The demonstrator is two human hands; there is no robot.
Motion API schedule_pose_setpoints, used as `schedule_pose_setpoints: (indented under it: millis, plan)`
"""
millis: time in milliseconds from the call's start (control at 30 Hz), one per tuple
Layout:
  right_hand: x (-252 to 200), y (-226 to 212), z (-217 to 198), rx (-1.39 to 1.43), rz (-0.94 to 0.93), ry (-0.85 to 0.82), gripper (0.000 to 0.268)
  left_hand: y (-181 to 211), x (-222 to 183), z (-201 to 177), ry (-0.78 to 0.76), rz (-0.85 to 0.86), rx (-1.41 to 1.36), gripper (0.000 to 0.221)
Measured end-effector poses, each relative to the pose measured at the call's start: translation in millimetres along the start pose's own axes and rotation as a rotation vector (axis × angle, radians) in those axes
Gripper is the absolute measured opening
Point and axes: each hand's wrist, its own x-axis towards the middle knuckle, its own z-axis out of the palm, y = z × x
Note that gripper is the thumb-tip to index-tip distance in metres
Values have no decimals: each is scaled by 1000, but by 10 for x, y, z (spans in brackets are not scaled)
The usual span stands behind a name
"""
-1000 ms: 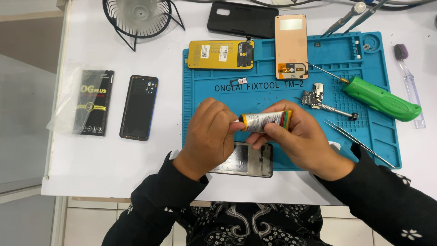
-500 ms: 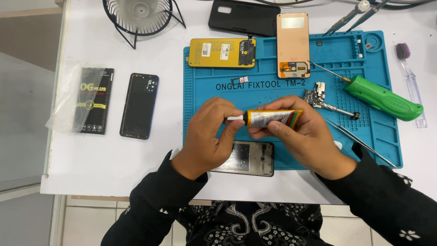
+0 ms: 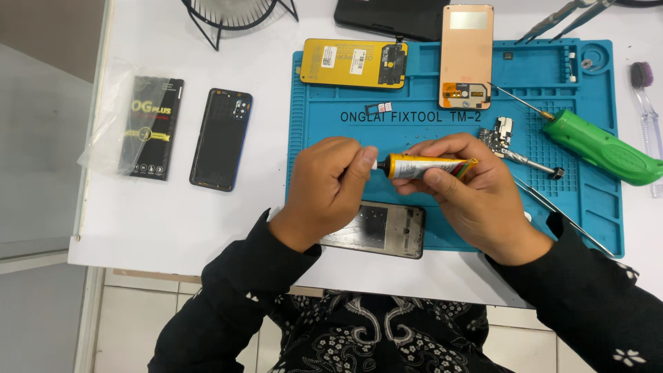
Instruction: The person applies adhesive from a tube to the edges of a mobile phone chassis, cleans the phone body using a brush and compressed air, and continues applying adhesive to the frame.
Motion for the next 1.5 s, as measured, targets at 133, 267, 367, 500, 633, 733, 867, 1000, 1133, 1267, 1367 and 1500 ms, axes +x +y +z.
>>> schedule_pose_setpoints:
  millis: [133, 267, 367, 500, 633, 733, 867, 1000, 1133, 1267, 1367, 1500]
  plan:
    - [22, -55, -29, -59, 21, 23, 20, -55, 34, -121, 51, -72, -56, 51]
    - [47, -79, -79, -28, 26, 70, 21, -234, 72, -271, 74, -91, 171, 33]
    - [42, -90, -89, -4, 51, 70, 24, -566, 1, -321, 3, -75, 408, 15]
    - [40, -73, -92, -14, 65, 95, 27, -850, -115, -312, -77, -111, 538, 11]
    - [34, -82, -84, -56, 81, 112, 27, -808, -149, -381, -80, -116, 619, 17]
    - [33, -89, -97, -50, 92, 131, 27, -623, -227, -515, -77, -65, 568, 39]
    - [40, -106, -106, -63, 89, 172, 27, -210, -470, -719, -294, -98, 389, 66]
    - [48, -105, -110, -95, 108, 167, 28, -97, -787, -742, -471, -147, 299, 81]
    - [47, -67, -123, -71, 91, 187, 30, -188, -842, -710, -459, -124, 328, 81]
    - [7, -149, -134, -102, 35, 208, 28, -93, -727, -716, -417, -18, 243, 74]
    - [-57, -232, -158, -125, -20, 237, 28, 43, -588, -684, -366, -17, -35, 73]
    - [-213, -308, -165, -164, -103, 275, 30, 98, -523, -388, -221, -47, -598, 79]
